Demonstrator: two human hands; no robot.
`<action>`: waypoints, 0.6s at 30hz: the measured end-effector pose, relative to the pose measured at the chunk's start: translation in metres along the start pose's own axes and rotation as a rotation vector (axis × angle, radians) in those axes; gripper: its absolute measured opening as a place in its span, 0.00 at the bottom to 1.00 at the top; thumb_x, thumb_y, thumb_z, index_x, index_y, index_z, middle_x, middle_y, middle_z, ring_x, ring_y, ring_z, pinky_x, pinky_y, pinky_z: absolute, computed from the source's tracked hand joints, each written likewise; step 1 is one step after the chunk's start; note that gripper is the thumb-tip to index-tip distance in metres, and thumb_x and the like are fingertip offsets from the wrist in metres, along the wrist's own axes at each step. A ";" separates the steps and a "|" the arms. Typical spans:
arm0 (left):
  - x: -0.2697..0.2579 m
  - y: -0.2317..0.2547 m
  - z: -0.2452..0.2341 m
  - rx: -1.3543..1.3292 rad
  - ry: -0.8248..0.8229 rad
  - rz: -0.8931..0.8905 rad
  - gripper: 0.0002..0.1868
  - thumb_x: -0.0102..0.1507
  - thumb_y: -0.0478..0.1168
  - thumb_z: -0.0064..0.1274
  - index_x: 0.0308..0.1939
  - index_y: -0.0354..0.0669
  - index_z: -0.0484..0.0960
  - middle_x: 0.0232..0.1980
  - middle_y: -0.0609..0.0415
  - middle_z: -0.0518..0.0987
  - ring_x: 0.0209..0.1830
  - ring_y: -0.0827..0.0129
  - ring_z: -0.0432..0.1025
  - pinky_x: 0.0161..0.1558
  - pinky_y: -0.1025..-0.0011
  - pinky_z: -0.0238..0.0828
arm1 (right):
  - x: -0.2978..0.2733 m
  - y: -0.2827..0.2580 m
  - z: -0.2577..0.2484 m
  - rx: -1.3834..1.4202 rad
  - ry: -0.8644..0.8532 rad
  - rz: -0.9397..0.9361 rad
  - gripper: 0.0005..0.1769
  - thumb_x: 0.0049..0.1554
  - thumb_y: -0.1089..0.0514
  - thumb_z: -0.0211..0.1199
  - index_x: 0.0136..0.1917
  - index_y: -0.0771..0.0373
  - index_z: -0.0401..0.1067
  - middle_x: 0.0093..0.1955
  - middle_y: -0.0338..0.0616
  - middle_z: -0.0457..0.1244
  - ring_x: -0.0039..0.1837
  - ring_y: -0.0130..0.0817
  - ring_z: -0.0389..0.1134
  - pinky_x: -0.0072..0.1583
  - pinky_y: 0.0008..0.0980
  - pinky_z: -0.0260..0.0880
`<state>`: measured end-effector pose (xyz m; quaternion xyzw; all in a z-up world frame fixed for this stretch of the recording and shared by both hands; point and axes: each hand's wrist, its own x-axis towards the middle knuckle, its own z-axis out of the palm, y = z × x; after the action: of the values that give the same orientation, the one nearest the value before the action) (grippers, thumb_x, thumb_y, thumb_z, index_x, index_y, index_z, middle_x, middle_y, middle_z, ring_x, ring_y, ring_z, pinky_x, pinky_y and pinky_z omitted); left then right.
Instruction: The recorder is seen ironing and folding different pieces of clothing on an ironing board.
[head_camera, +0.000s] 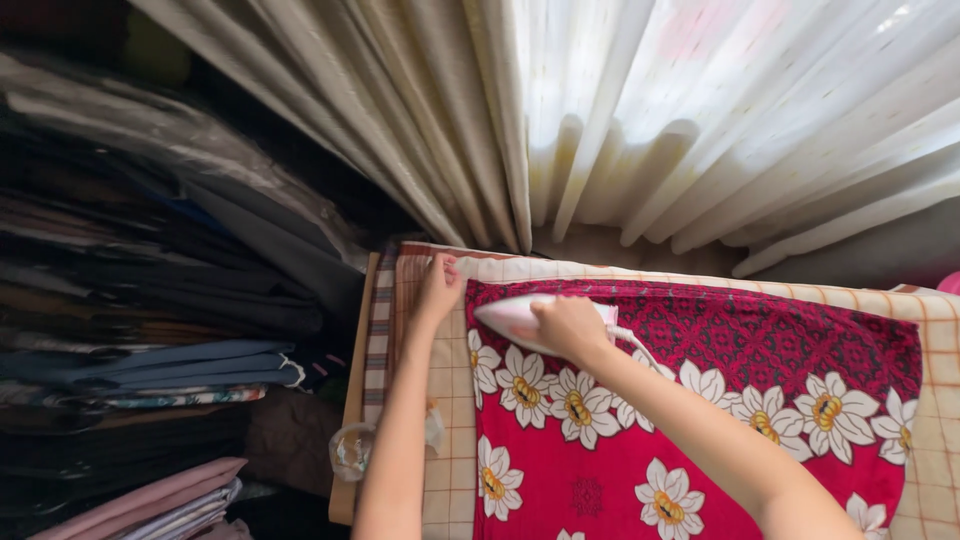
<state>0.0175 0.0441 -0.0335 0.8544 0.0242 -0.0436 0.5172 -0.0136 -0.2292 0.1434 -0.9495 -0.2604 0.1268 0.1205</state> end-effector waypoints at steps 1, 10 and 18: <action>-0.009 -0.001 0.004 0.053 0.173 0.034 0.15 0.60 0.31 0.56 0.51 0.38 0.73 0.40 0.44 0.80 0.36 0.54 0.77 0.40 0.63 0.76 | 0.008 0.000 0.003 -0.015 -0.001 0.052 0.36 0.50 0.21 0.61 0.36 0.57 0.78 0.28 0.52 0.67 0.32 0.49 0.72 0.38 0.47 0.73; -0.280 0.019 0.072 0.547 -0.171 -0.413 0.28 0.58 0.58 0.62 0.36 0.30 0.82 0.40 0.31 0.81 0.42 0.38 0.77 0.44 0.48 0.75 | 0.017 -0.011 0.010 0.085 0.119 0.039 0.35 0.50 0.24 0.62 0.36 0.60 0.79 0.33 0.52 0.69 0.36 0.52 0.73 0.41 0.49 0.73; -0.350 0.018 0.076 -0.263 0.099 -0.436 0.11 0.67 0.42 0.54 0.41 0.36 0.74 0.31 0.49 0.83 0.29 0.68 0.78 0.32 0.68 0.74 | -0.049 -0.042 0.041 0.103 -0.132 0.144 0.34 0.54 0.26 0.60 0.43 0.61 0.78 0.35 0.55 0.70 0.40 0.52 0.74 0.43 0.49 0.76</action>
<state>-0.3328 -0.0305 -0.0181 0.7554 0.2384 -0.1089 0.6006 -0.0860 -0.2131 0.1262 -0.9480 -0.1920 0.2104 0.1423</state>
